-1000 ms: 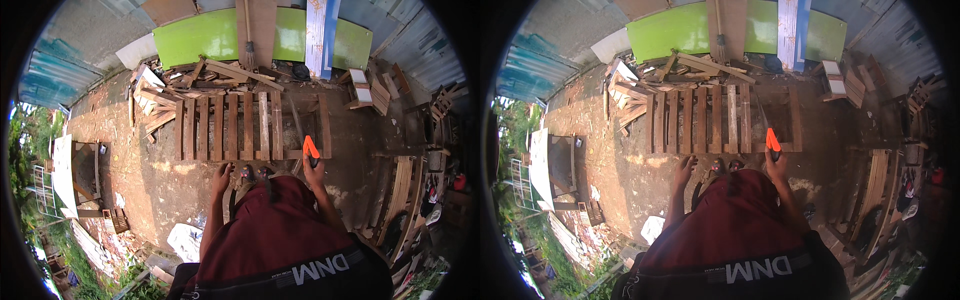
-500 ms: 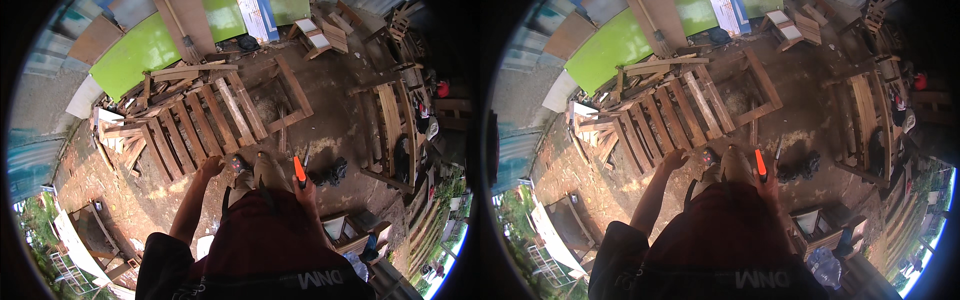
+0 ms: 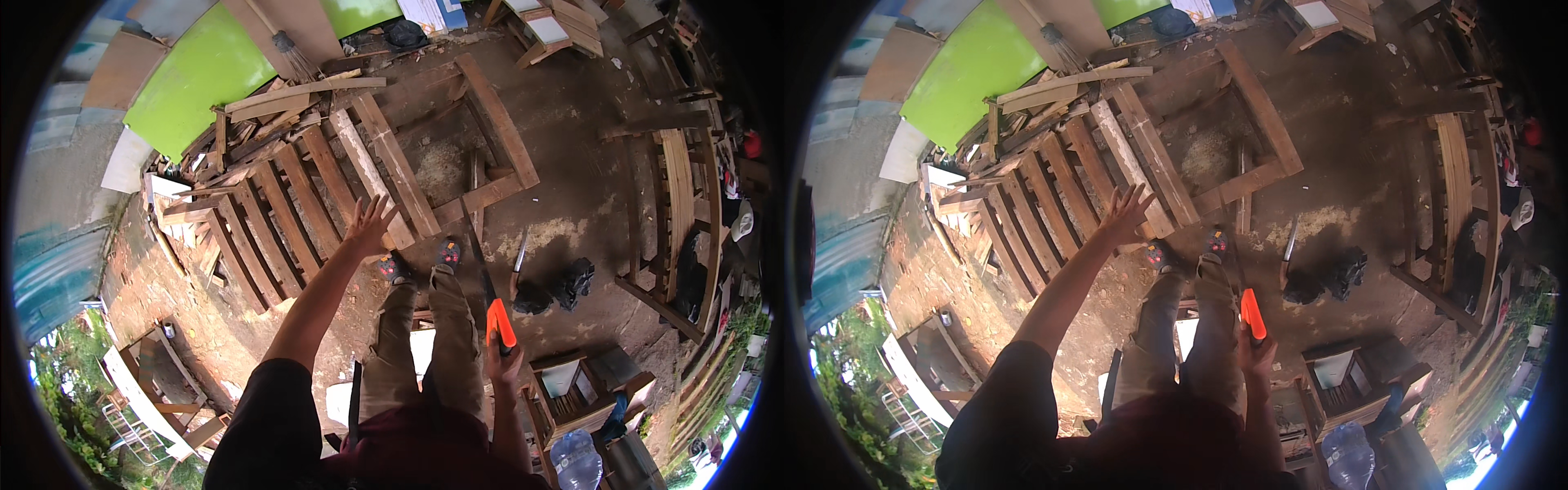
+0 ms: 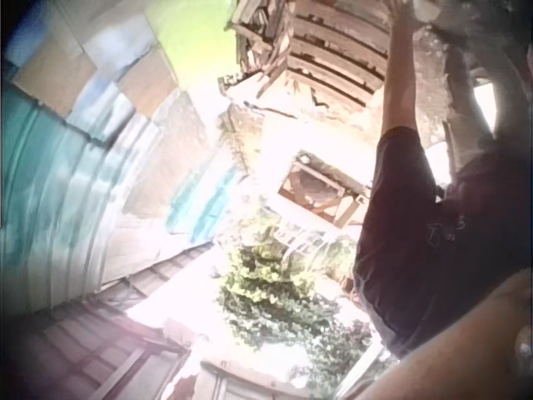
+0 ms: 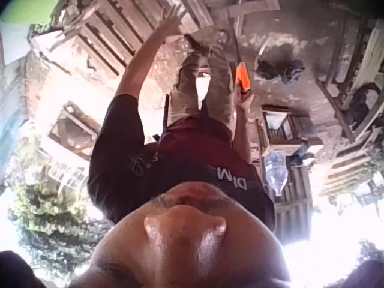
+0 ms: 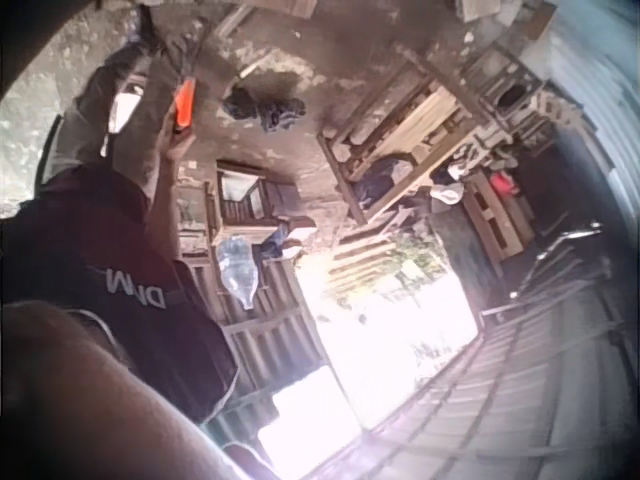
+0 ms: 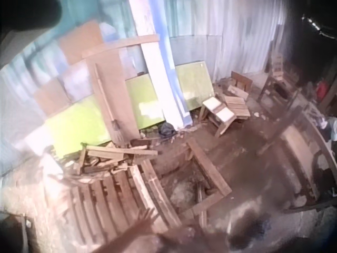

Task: The person uses a hammer to pry apart and remove wooden slats from a pallet frame. They then use a hand saw to cut a remaining slat on the pallet.

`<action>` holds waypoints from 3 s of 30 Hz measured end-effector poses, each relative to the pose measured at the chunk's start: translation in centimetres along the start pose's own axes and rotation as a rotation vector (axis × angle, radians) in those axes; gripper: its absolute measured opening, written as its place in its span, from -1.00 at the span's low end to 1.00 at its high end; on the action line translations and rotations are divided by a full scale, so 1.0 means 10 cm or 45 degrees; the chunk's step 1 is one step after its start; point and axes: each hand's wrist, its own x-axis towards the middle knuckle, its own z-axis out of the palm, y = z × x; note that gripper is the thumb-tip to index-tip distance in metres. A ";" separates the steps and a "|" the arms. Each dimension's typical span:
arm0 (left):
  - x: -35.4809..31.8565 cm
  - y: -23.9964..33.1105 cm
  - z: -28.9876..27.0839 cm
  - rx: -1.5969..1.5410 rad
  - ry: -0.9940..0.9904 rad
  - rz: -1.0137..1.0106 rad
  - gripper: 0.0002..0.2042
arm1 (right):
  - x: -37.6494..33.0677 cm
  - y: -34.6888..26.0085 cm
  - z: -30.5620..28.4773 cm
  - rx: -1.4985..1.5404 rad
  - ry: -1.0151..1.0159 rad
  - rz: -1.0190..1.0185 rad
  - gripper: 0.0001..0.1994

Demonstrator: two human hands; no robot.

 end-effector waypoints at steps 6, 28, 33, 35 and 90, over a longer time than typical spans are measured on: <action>1.38 -0.20 0.05 0.708 0.102 0.506 0.17 | 0.10 -0.09 0.33 0.766 -0.355 1.205 -0.80; 0.62 -0.33 0.88 -0.233 0.243 -0.354 -0.08 | 0.32 0.27 0.45 0.717 -0.273 1.041 -0.73; 0.63 -0.29 0.88 -0.315 0.255 -0.412 -0.06 | 0.39 0.15 0.40 0.250 -0.261 0.264 -0.90; 0.65 -0.32 0.77 -0.402 0.175 -0.447 -0.02 | 0.51 0.03 0.35 0.443 -0.337 0.399 -0.92; 0.80 -0.68 0.53 -0.879 0.087 -0.419 0.09 | 1.25 -1.22 0.23 0.942 -0.469 1.048 -0.81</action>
